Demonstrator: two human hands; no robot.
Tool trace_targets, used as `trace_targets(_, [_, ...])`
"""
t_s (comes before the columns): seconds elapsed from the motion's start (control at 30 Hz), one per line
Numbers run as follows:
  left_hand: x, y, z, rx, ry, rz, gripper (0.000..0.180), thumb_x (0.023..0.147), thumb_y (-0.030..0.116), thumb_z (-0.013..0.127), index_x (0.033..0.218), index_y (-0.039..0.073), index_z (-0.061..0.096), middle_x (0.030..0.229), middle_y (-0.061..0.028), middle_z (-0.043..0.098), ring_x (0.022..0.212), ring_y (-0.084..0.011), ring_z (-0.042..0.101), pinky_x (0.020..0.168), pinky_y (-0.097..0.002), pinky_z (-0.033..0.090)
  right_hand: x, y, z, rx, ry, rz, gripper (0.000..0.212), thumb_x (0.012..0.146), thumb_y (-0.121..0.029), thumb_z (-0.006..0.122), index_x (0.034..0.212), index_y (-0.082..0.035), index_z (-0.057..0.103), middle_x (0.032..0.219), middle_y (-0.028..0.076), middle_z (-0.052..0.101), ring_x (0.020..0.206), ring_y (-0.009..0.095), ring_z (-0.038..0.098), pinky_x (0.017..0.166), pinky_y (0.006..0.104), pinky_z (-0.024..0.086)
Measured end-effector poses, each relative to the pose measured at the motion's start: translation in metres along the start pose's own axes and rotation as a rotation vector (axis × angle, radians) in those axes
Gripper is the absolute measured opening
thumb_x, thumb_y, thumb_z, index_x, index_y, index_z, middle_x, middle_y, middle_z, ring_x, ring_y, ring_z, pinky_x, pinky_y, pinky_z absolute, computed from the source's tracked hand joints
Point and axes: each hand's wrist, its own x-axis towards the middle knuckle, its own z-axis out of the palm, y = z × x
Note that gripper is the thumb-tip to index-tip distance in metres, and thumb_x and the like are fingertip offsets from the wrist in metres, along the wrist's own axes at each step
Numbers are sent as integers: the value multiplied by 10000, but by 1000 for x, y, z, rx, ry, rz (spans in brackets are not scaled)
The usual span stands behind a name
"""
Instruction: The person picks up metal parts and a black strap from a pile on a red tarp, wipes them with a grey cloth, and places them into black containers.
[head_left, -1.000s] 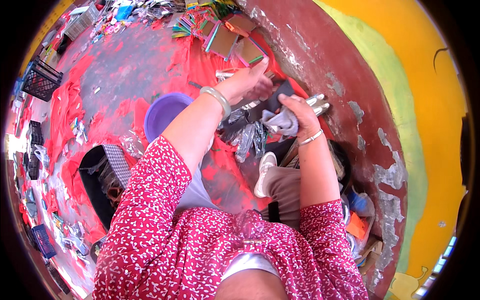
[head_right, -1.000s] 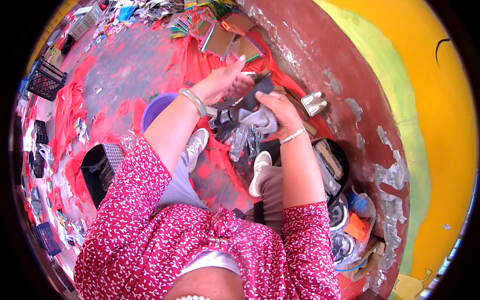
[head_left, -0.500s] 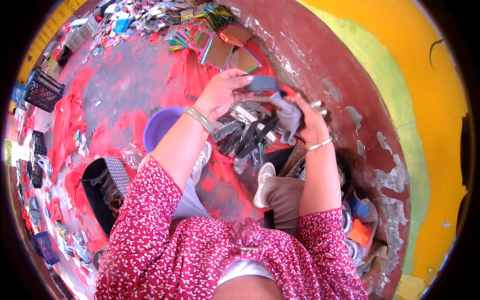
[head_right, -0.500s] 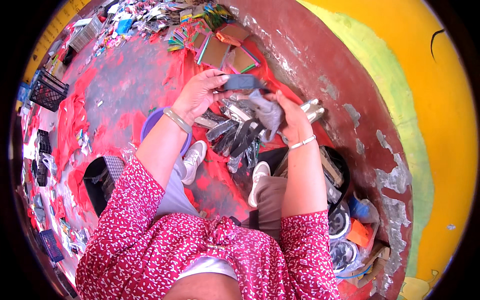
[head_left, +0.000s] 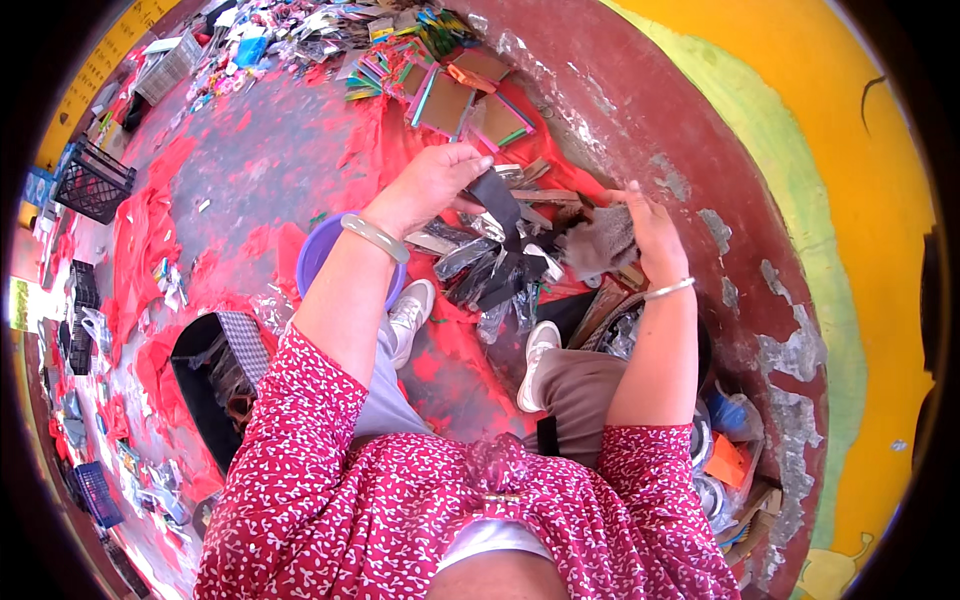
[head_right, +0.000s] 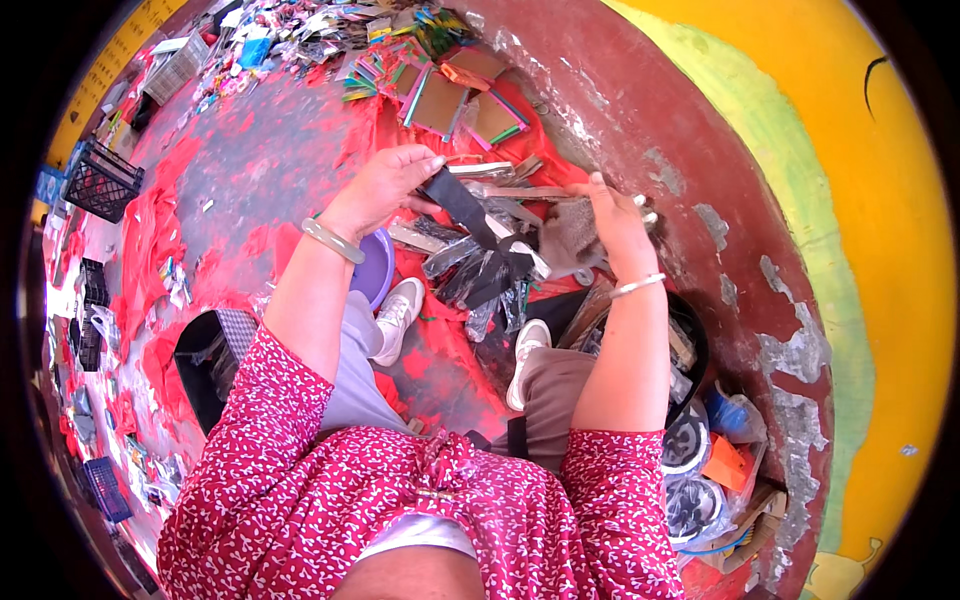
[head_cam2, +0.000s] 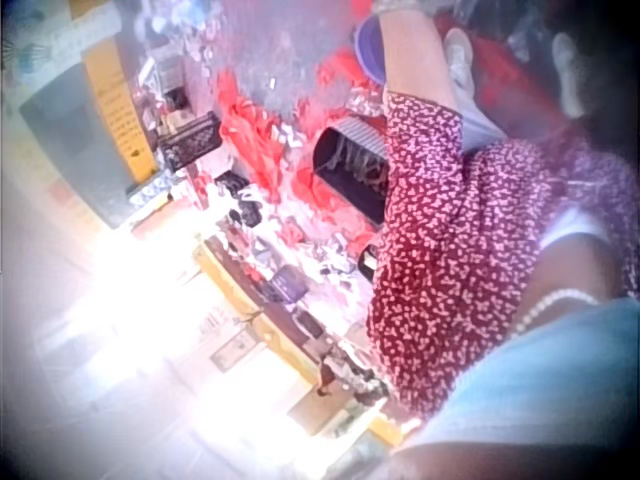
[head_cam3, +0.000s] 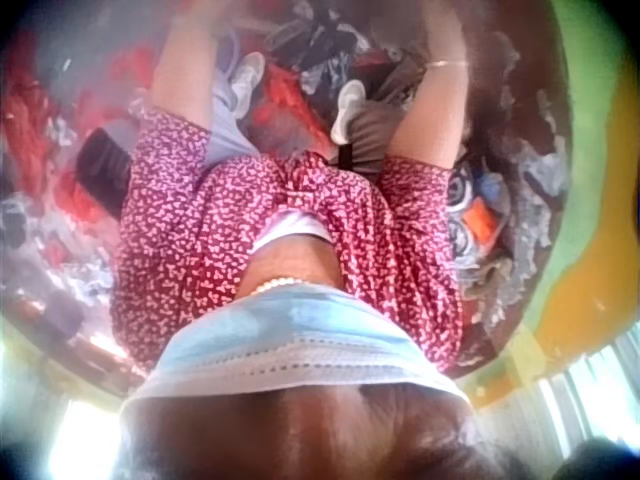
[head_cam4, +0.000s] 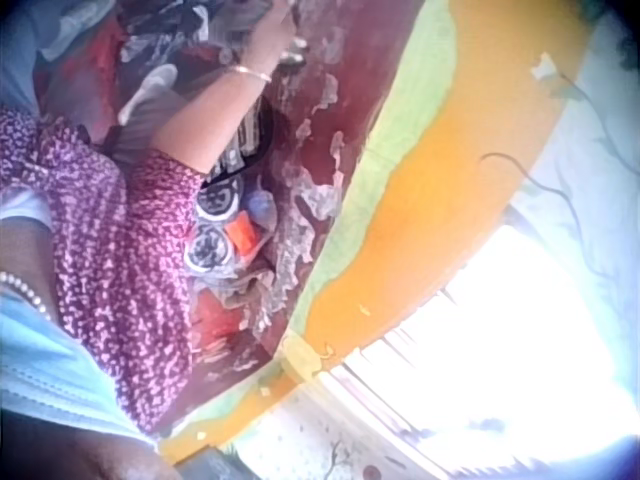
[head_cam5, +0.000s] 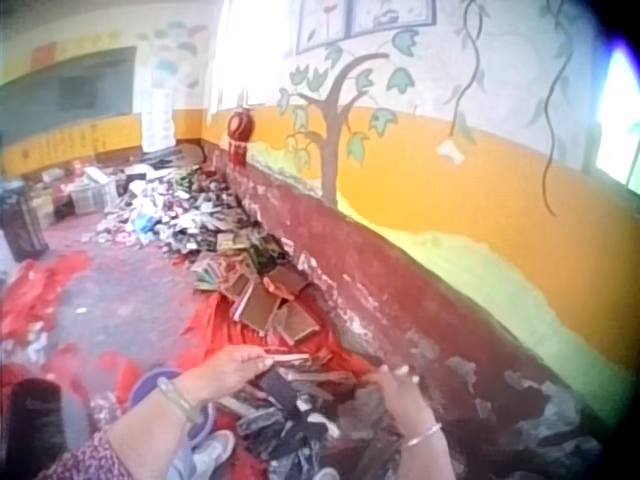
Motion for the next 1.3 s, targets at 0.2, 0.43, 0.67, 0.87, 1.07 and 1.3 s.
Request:
trace_targets(0.2, [0,-21,-7,69,-55,25,158,884,129,486,956,2,548,868,-45,557,801,-138,578,696,-292,533,6,-15,10,426,148,354,484,903,-394,391,777,2,639,766,119,623,732,209,579,719,314,439])
trace_targets(0.43, [10,-28,8,667,28,201,153,814,79,530,891,-22,615,760,-99,616,714,-152,602,679,-309,505,-8,-45,60,992,-105,-13,417,927,-373,387,978,-4,575,876,60,586,795,143,553,665,280,451])
trace_targets(0.67, [13,-22,13,570,185,210,205,737,171,528,840,33,639,790,-203,607,761,-351,601,668,-391,473,-21,-59,90,870,-347,-89,311,739,-11,646,1009,-28,493,994,24,551,912,107,525,762,233,429])
trace_targets(0.87, [6,-14,13,572,22,267,180,764,62,545,913,16,635,710,-110,615,649,-119,565,632,-295,463,-23,-59,91,852,-438,67,430,695,-120,715,1048,-17,491,977,62,560,903,111,535,796,275,436])
trace_targets(1.07, [-4,-2,12,789,-27,351,147,756,76,544,861,28,636,758,-134,613,699,-187,600,633,-298,462,-24,-61,86,584,-566,56,276,749,-152,677,966,-13,577,773,32,608,664,114,581,560,259,463])
trace_targets(1.3, [-4,-5,14,808,136,583,126,749,73,554,822,11,635,695,-134,601,625,-218,589,593,-306,457,-30,-72,85,916,-616,141,206,774,-110,636,955,-20,590,805,27,627,707,111,590,661,252,472])
